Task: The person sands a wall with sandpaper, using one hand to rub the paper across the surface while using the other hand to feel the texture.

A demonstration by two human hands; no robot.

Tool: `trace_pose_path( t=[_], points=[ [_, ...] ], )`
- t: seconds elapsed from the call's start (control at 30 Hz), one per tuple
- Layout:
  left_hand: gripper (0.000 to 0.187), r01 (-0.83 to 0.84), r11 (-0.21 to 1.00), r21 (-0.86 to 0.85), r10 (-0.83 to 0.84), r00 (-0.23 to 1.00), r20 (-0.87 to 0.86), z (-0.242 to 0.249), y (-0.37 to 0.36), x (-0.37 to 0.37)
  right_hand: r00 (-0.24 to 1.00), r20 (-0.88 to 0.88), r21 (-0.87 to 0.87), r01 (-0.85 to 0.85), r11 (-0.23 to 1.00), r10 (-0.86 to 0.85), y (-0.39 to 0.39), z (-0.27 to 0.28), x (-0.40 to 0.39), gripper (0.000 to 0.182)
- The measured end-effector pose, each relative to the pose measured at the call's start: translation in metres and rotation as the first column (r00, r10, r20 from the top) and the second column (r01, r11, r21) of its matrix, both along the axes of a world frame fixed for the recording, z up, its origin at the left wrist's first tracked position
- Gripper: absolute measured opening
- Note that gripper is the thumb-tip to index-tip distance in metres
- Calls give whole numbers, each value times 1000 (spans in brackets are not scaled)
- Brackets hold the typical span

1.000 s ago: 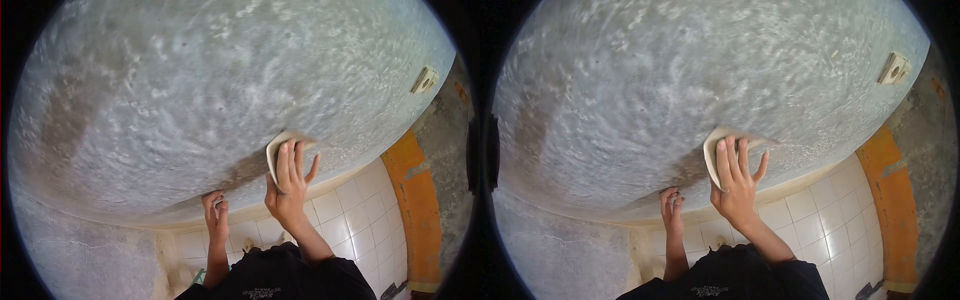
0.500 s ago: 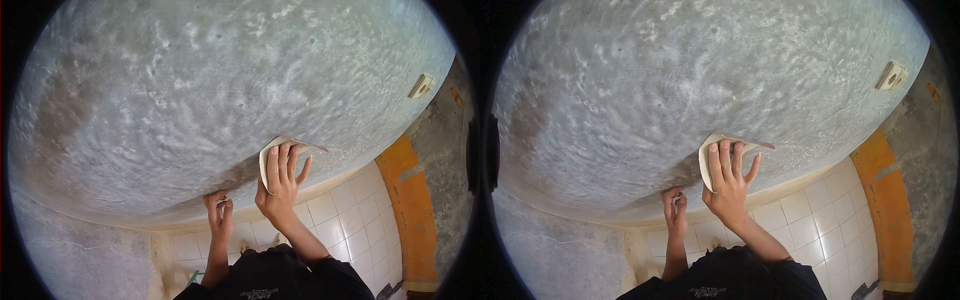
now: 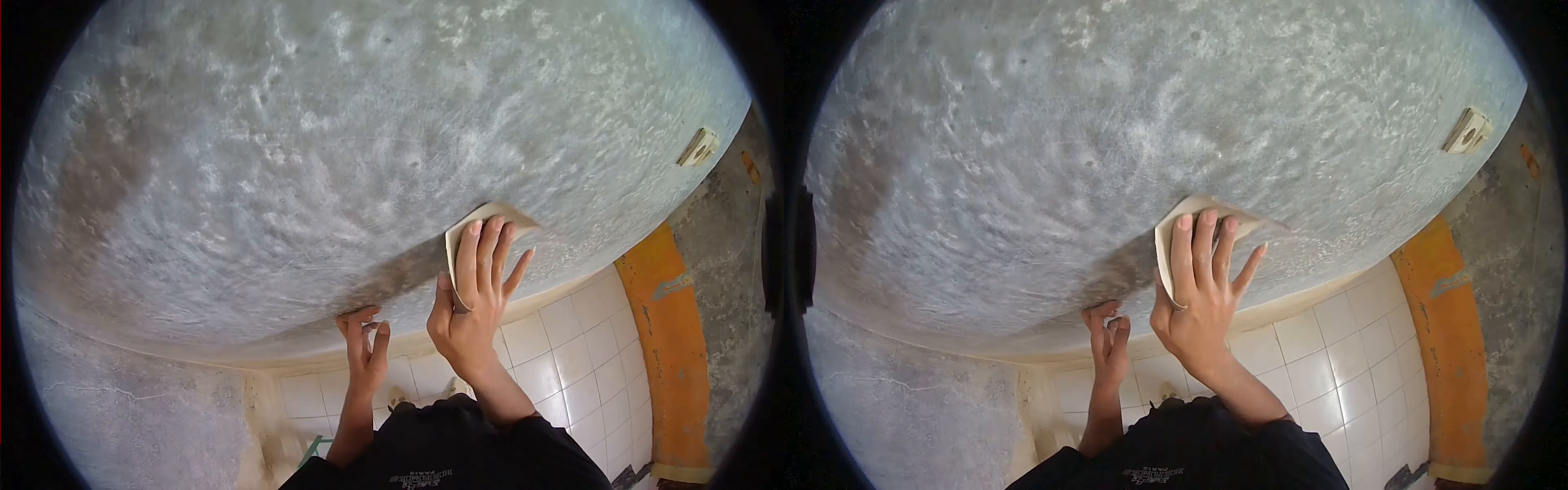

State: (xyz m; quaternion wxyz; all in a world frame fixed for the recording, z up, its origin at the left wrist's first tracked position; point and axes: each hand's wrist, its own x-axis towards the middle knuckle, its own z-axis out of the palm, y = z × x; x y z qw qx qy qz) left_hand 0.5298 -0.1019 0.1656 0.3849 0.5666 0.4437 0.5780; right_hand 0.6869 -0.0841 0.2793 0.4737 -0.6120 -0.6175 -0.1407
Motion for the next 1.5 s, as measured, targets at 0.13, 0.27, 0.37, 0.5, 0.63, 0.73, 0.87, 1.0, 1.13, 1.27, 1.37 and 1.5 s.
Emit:
trace_pose_path(
  t=[0.13,0.27,0.37,0.5,0.63,0.73,0.87,1.0,1.13,1.27,1.37,1.5],
  points=[
    [27,9,1000,15,-8,997,-75,-1,2,-3,1000,4,16,7,1000,-7,3,20,-2,66],
    [27,6,999,34,-5,999,-35,-1,2,-1,997,78,-43,2,999,1,-2,-2,-1,66],
    [27,-20,1000,19,21,998,-66,-1,2,0,998,54,-27,-33,999,35,0,-2,-4,68],
    [28,-2,999,46,6,996,-86,-4,4,-2,999,24,21,-25,999,24,3,17,-5,70],
    [27,11,999,42,-8,997,-74,-2,2,-2,999,22,-25,-39,999,40,-5,11,-4,66],
    [27,7,999,40,-5,999,-54,-1,5,-3,998,26,-18,-50,999,50,0,0,-4,64],
    [26,17,996,84,-9,996,-92,-6,3,-6,991,-71,72,-112,991,118,5,15,-3,63],
    [23,0,993,119,21,984,-177,-2,2,-8,994,-57,95,-90,991,96,8,16,-6,59],
    [23,8,995,98,12,980,-200,-4,3,-12,991,24,-116,-127,985,131,-13,-44,-11,60],
    [23,43,995,91,-19,966,-257,2,0,-17,986,64,-286,-128,950,152,-20,-105,-8,63],
    [23,50,993,107,-18,960,-281,2,1,-16,991,-22,-205,-137,969,135,-16,-101,-14,62],
    [23,28,996,79,-7,967,-255,1,1,-14,976,-78,-173,-216,961,205,-14,-91,-19,64]
  ],
)
